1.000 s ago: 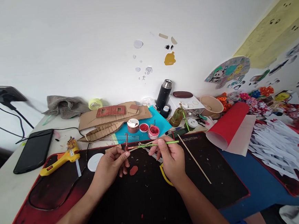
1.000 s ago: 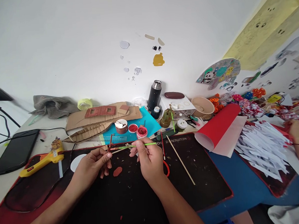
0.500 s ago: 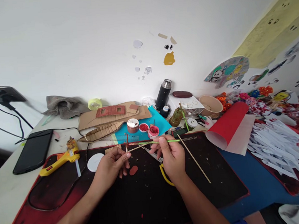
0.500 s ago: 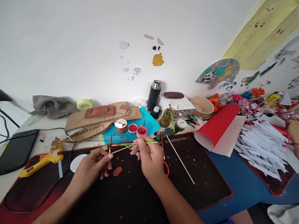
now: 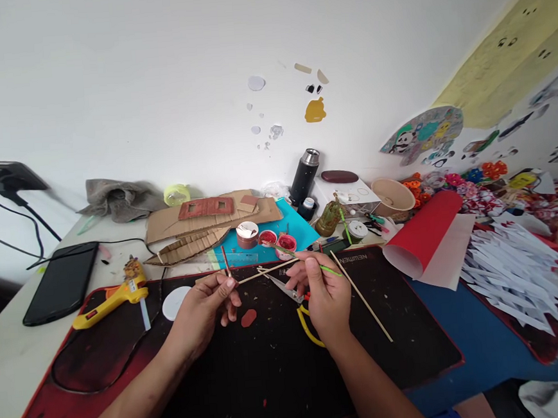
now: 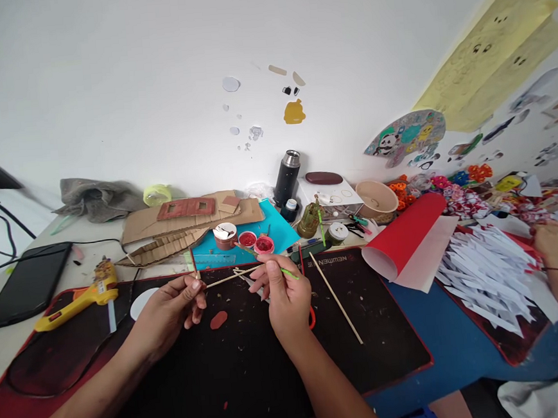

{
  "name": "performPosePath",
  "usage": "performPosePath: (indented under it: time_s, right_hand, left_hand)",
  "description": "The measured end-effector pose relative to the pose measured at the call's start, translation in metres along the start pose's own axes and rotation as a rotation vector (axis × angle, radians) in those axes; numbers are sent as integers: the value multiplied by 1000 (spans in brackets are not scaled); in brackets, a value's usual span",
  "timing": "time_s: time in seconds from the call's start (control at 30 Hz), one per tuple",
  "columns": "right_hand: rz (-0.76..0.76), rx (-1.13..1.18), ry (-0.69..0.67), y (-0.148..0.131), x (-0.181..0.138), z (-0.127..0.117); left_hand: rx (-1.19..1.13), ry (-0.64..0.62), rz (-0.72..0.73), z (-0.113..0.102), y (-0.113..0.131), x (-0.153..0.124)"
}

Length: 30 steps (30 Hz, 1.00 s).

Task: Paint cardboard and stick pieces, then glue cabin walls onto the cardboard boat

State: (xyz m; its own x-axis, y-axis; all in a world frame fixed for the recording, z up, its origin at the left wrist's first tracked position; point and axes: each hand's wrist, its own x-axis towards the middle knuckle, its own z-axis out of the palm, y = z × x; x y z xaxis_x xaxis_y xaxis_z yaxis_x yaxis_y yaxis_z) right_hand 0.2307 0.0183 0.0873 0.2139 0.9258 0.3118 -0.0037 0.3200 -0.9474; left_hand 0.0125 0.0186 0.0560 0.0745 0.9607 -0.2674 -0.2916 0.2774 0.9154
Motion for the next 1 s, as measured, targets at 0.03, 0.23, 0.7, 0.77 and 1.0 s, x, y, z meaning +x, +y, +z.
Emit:
performPosePath:
  time_s: [0.03,0.23,0.7,0.77,1.0]
  right_hand:
    - [-2,2,-10,1,-1,0]
    - [21,-14,-109,8,-9,6]
    - [-55,-104,-198,24,-23,39]
    - [-80,-117,-207,24,-23,41]
    - [-115,-164,-223,25,-24,46]
  left_hand:
    - [-11,1,-5,0,1,0]
    - [-67,8,-33,3,3,-2]
    - [-183,14,-106,1,2,-6]
    - [-187,1,-125,1,2,-7]
    - [-175,-26,-169,3,1,-8]
